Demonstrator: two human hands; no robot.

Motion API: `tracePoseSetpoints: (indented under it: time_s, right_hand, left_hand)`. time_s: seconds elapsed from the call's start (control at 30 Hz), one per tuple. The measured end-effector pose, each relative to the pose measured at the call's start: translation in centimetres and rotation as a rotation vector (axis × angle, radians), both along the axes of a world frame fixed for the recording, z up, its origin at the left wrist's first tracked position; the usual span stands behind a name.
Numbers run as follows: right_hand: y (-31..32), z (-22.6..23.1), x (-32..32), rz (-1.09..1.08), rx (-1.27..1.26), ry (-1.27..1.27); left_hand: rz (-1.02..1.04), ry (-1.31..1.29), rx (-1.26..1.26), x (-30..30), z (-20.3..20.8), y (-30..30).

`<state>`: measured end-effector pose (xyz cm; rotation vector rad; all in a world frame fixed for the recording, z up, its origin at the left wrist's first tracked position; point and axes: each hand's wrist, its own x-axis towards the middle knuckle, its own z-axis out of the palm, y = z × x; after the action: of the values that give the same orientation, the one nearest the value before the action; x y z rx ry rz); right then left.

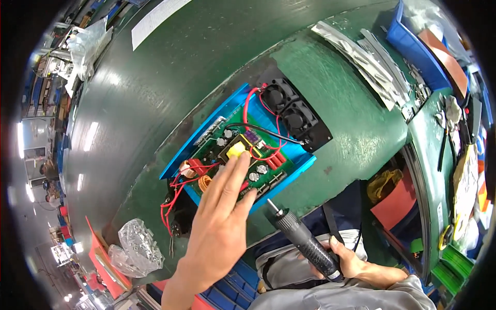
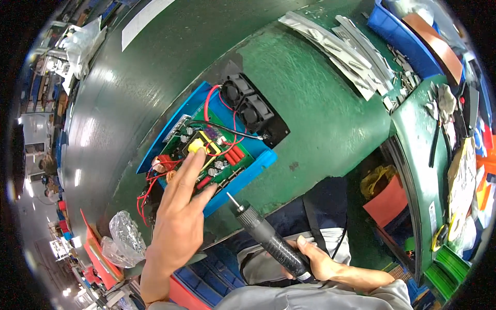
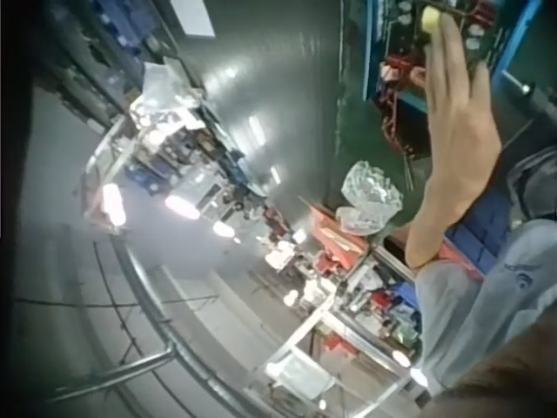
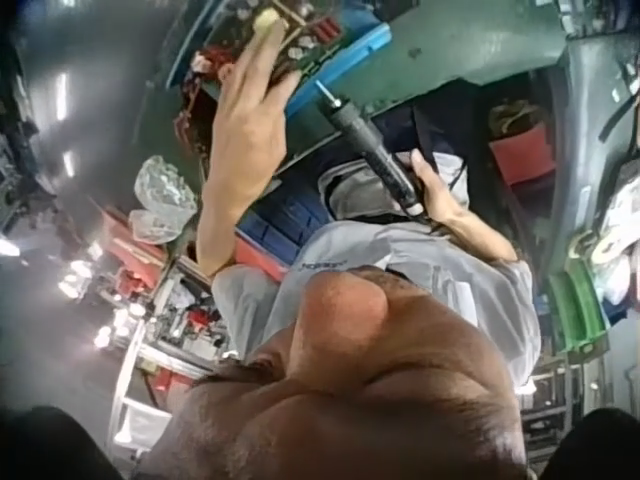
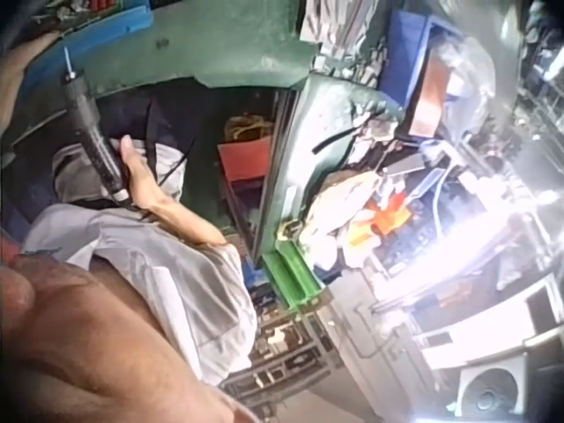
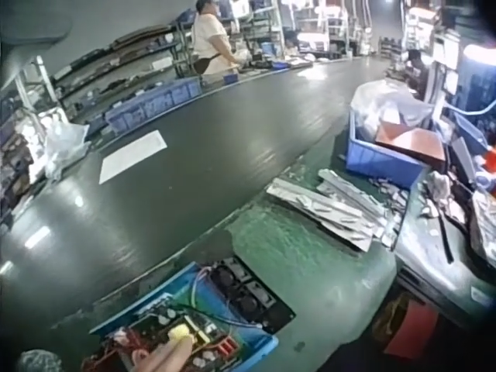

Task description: Assembling a circuit board into a chassis, connecting internal wiring, and securing components with an electric screwdriver.

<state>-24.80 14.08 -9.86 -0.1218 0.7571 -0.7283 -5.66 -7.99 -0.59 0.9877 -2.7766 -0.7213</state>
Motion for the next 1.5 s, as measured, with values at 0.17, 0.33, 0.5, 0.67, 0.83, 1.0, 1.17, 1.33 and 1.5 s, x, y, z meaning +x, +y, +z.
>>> tracePoseSetpoints:
  time_s: [0.17, 0.33, 0.5, 0.67, 0.83, 1.0, 1.17, 1.33, 1.5]
  right_hand:
    - [0.4, 0.3, 0.3, -0.008, 0.007, 0.060]
    - [0.9, -1.4, 0.5, -0.016, -0.048, 0.084]
    - [-0.2, -2.2, 0.4, 0.015, 0.021, -0.324]
    - [1.5, -3.2, -0.5, 0.024, -0.146, 0.032]
    - [2.4, 1.4, -4.4, 0.149, -0.032, 0.802]
    - [5.2, -2.9, -7.1, -0.031, -0.329, 1.014]
    - [4.1, -3.4, -7.5, 0.010, -0.195, 0.959]
    - [3.3, -2.1, -7.0, -0.073, -0.147, 1.024]
    - [-0.1, 0.7, -6.3, -0.140, -0.092, 0.967]
  left_hand:
    - [0.025, -0.055, 0.000, -0.3, 0.6, 1.3]
    - [-0.003, -0.035, -0.079, 0.4, -1.1, 1.0]
    - [-0.032, -0.010, -0.088, 0.2, -0.6, 0.7]
    - [-0.042, -0.081, -0.134, 0.5, 0.3, 0.6]
    - [-0.024, 0.148, -0.092, 0.9, 2.8, -4.4]
    - [0.167, 0.180, -0.243, 0.4, -1.0, -18.9]
    - [0.413, 0.091, -0.398, 1.4, -7.0, -36.3]
    - [0.662, 0.034, -0.462, -3.7, -9.5, -47.5]
    - [0.834, -0.111, -0.439, -6.4, -11.4, -54.0]
